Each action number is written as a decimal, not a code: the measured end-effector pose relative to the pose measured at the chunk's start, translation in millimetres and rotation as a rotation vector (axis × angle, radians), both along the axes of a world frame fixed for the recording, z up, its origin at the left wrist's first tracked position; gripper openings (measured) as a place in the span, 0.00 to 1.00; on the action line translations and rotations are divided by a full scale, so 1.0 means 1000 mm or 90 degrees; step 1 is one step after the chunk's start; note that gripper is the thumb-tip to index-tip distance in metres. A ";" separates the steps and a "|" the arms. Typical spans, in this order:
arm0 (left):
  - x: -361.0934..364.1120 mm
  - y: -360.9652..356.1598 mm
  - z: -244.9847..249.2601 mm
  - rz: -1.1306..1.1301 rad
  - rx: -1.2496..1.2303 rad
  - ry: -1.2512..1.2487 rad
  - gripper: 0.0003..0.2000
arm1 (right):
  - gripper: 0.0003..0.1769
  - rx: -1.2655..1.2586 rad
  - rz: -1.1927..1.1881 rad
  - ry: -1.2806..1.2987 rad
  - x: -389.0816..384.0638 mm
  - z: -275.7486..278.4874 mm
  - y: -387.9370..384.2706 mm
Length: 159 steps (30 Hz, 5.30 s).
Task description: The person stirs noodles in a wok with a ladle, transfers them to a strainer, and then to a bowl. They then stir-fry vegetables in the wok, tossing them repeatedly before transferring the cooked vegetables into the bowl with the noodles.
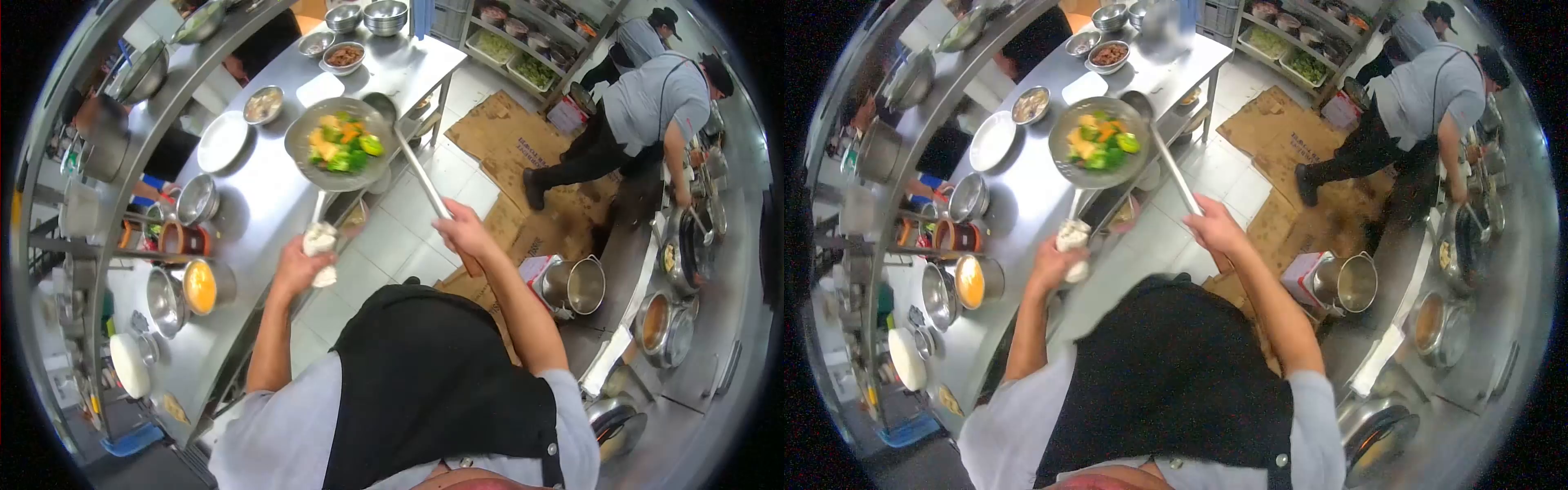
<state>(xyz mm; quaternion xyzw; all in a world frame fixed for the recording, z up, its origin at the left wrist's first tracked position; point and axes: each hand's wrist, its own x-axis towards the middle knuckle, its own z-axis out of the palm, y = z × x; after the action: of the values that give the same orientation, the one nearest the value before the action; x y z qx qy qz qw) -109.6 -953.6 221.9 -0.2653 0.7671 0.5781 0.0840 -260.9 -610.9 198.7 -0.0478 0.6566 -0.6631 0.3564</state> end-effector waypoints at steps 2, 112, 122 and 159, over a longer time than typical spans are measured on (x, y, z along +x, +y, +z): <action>-0.017 -0.029 0.019 -0.035 -0.216 0.027 0.19 | 0.26 0.000 0.043 0.010 -0.027 0.007 -0.054; 0.029 0.888 -0.132 -1.314 -0.167 0.111 0.26 | 0.42 0.751 -1.313 -0.269 0.664 -0.098 0.598; -0.062 0.638 -0.328 -1.364 -0.562 -0.057 0.17 | 0.42 0.890 -1.258 -0.203 0.719 -0.103 0.623; -0.019 0.684 -0.333 -1.431 -0.456 0.205 0.13 | 0.39 0.662 -1.420 -0.157 0.741 -0.023 0.657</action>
<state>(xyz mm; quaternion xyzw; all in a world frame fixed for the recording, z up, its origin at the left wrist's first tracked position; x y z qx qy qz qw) -128.1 -269.7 -111.0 0.6230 0.6894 -0.0399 0.3674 479.9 45.9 175.3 0.7476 0.4859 -0.2651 -0.3670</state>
